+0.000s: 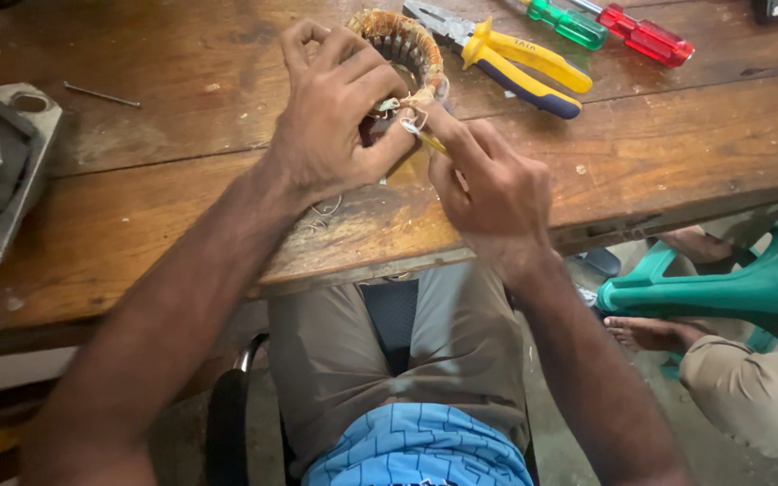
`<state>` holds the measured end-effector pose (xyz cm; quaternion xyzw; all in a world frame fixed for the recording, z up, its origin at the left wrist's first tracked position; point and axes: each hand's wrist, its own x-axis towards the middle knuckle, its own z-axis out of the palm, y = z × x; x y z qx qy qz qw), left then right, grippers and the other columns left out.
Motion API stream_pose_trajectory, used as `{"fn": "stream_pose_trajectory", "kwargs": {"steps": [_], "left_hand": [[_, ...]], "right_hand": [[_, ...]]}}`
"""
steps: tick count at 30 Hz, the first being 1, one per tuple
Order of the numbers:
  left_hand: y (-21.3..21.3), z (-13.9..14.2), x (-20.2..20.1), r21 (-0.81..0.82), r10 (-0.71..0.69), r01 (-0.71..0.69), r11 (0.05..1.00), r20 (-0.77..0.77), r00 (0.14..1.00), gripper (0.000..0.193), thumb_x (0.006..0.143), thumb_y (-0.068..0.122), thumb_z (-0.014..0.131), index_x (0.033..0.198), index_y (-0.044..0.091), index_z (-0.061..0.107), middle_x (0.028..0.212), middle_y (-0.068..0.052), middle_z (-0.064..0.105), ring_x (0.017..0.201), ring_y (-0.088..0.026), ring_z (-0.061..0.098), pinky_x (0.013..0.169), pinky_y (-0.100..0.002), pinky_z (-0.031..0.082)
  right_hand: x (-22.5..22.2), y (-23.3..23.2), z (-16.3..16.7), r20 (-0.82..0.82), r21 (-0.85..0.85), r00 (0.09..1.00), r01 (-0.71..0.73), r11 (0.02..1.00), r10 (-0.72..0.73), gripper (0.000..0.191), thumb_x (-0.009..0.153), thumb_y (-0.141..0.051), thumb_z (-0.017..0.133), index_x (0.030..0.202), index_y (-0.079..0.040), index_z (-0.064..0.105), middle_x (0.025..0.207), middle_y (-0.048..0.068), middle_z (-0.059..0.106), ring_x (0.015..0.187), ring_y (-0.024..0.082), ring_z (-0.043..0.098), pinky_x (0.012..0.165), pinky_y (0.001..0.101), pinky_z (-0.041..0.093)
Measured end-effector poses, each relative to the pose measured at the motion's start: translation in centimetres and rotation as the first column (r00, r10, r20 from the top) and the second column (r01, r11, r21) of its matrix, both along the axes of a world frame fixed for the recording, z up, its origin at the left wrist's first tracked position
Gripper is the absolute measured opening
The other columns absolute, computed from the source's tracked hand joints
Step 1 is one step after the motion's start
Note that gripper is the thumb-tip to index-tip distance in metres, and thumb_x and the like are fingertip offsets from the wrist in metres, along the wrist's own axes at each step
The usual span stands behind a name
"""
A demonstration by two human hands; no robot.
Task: The person sits at a wooden workbench repairing an electric motor stator. They use a small screwdriver to pry at the copper windings, pull loose wire ends out of the stator, and tie the wire bundle together with string, working around the stator by hand.
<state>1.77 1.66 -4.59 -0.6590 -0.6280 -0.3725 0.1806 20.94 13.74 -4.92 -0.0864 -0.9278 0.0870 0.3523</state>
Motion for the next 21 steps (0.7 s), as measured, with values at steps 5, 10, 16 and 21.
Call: {"fn": "stream_pose_trajectory", "kwargs": {"steps": [5,10,16,21], "left_hand": [[-0.1,-0.1,0.0,0.003,0.012,-0.012,1.000,-0.028,1.000,0.021,0.091,0.025,0.068,0.098,0.006,0.070,0.105,-0.008,0.069,0.117,-0.027,0.059,0.112,-0.055,0.025],[-0.5,-0.1,-0.2,0.007,-0.021,0.021,1.000,-0.041,0.999,0.016,0.099,0.021,0.067,0.101,0.005,0.069,0.105,-0.007,0.068,0.116,-0.025,0.059,0.109,-0.052,0.026],[-0.6,0.4,-0.3,0.043,-0.066,0.067,0.997,-0.025,0.997,0.020,0.092,0.024,0.069,0.098,0.004,0.068,0.102,-0.007,0.069,0.110,-0.026,0.059,0.110,-0.054,0.028],[-0.3,0.5,0.1,0.057,0.024,-0.019,0.998,-0.093,0.995,0.013,0.093,0.019,0.071,0.095,0.006,0.068,0.096,-0.006,0.067,0.106,-0.025,0.060,0.104,-0.051,0.031]], "right_hand": [[0.0,-0.3,0.0,-0.027,0.063,0.999,0.034,0.997,-0.032,0.049,0.100,-0.007,0.071,0.144,-0.024,0.060,0.092,0.002,0.063,0.071,0.022,0.065,0.062,0.0374,0.055],[0.1,-1.0,0.4,-0.081,0.010,0.996,0.025,1.000,-0.024,0.046,0.099,-0.008,0.074,0.141,-0.022,0.063,0.095,0.001,0.063,0.075,0.021,0.067,0.068,0.0365,0.057],[-0.3,-0.5,1.4,-0.041,-0.036,0.999,0.001,0.999,-0.002,0.037,0.097,-0.009,0.078,0.131,-0.020,0.069,0.090,0.005,0.060,0.076,0.024,0.067,0.067,0.0386,0.055],[-1.1,-0.2,1.9,-0.132,-0.120,0.991,-0.054,0.991,0.038,0.028,0.096,-0.012,0.079,0.122,-0.016,0.069,0.098,0.005,0.065,0.079,0.025,0.069,0.069,0.0374,0.056]]}}
